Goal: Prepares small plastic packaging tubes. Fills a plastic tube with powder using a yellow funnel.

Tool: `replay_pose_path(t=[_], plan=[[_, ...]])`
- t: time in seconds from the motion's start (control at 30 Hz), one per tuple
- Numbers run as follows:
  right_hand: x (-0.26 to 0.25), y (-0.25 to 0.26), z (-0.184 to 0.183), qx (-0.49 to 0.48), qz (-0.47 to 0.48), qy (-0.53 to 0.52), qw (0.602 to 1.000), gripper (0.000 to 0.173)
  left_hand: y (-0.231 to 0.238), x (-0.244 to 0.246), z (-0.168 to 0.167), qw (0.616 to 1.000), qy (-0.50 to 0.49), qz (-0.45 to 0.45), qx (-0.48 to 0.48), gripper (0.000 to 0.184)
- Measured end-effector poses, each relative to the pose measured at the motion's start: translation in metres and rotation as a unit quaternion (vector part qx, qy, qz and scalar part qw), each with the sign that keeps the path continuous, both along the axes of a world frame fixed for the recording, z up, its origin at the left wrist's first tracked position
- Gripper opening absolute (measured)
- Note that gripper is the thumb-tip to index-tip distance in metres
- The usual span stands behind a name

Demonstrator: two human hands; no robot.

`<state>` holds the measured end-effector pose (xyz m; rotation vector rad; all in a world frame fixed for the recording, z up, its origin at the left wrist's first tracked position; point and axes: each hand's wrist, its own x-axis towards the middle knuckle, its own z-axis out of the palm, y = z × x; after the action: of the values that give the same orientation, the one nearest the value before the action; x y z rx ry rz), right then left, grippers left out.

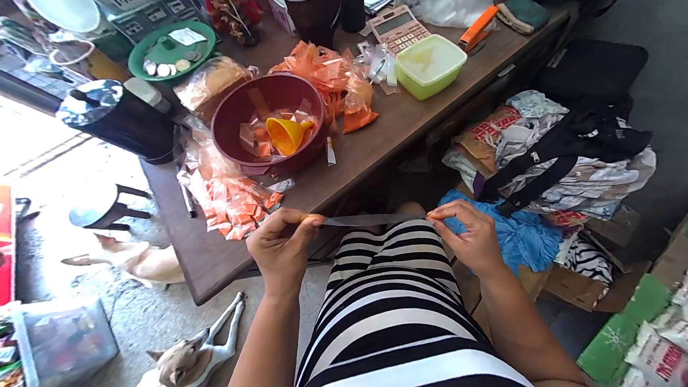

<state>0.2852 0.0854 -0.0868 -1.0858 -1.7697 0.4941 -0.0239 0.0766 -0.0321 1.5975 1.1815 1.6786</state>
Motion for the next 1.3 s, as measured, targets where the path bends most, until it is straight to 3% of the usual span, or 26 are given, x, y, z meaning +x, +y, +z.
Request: replay_pose_path(t=[0.23, 0.33, 0.43, 0.5, 0.6, 0.63, 0.77, 0.87, 1.0, 1.3], plan=[[-0.009, -0.006, -0.003, -0.057, 0.053, -0.051, 0.996, 0.013, -0.007, -0.004, 0.009, 0.999, -0.025, -0.029, -0.03, 0.017], [-0.013, -0.005, 0.014, -0.108, 0.148, -0.071, 0.981, 0.032, -0.011, -0.005, 0.013, 0.997, -0.048, -0.025, -0.056, 0.026], [-0.033, -0.001, 0.038, -0.067, 0.168, 0.001, 0.984, 0.037, -0.016, -0.005, 0.017, 0.994, -0.049, -0.038, -0.086, 0.042], [-0.056, 0.003, 0.046, -0.034, 0.143, 0.061, 0.987, 0.032, -0.019, -0.004, 0.017, 0.993, -0.044, -0.052, -0.091, 0.042], [-0.086, 0.011, 0.053, -0.057, 0.159, 0.046, 0.985, 0.043, -0.024, -0.003, 0.018, 0.993, -0.026, -0.083, -0.085, 0.038], [-0.094, 0.013, 0.055, -0.081, 0.173, 0.043, 0.981, 0.042, -0.026, -0.002, 0.018, 0.992, -0.021, -0.093, -0.083, 0.037], [-0.112, 0.004, 0.066, -0.177, 0.22, 0.105, 0.953, 0.011, -0.032, -0.002, 0.022, 0.991, -0.027, -0.109, -0.074, 0.035], [-0.115, -0.006, 0.071, -0.206, 0.229, 0.186, 0.933, 0.009, -0.037, -0.001, 0.025, 0.989, -0.075, -0.087, -0.09, 0.032], [-0.114, -0.014, 0.073, -0.252, 0.214, 0.232, 0.915, 0.009, -0.038, 0.003, 0.016, 0.985, -0.11, -0.092, -0.093, 0.051], [-0.115, -0.017, 0.072, -0.273, 0.231, 0.249, 0.9, 0.01, -0.035, 0.018, 0.018, 0.99, -0.091, -0.079, -0.07, 0.013]])
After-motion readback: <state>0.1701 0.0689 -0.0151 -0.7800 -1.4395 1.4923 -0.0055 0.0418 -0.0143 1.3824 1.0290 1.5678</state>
